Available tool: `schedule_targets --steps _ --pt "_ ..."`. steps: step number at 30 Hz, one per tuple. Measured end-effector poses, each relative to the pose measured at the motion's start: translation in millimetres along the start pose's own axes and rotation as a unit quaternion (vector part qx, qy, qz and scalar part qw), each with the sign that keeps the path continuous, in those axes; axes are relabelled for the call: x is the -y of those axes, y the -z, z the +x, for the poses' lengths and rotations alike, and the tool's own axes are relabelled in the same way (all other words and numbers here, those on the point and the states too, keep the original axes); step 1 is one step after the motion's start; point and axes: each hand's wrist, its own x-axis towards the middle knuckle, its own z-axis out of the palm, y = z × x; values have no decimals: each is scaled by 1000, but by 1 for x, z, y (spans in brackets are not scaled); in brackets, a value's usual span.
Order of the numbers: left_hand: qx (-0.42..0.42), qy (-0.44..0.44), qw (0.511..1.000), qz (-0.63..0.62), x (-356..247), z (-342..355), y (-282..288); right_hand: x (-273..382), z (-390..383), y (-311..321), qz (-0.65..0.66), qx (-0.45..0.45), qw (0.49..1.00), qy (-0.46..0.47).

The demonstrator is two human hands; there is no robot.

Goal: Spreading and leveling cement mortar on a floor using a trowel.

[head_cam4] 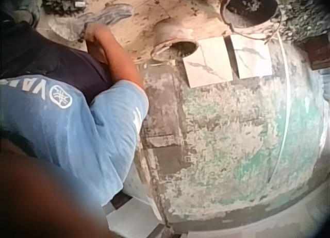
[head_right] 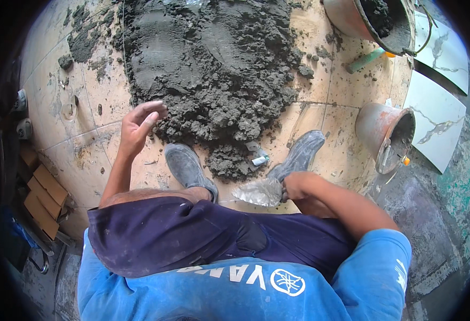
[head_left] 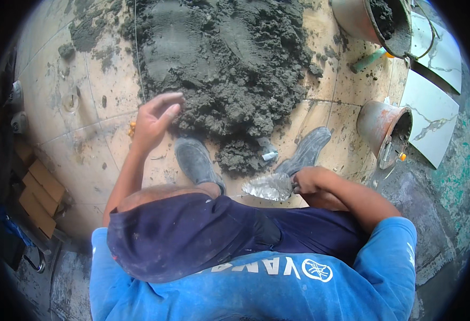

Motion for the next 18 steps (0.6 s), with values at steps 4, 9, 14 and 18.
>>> schedule_targets --steps 4,9,14,18 --pt "5 -17 999 44 -23 16 -2 10 64 -31 -60 -9 996 -69" --pt "17 -53 995 83 -33 18 5 33 71 -16 12 -230 973 -27" --pt "-26 -64 995 78 -41 5 -1 39 68 3 63 -322 944 -23" --pt "-68 -44 996 24 -28 -21 3 33 51 13 46 -334 941 -12"
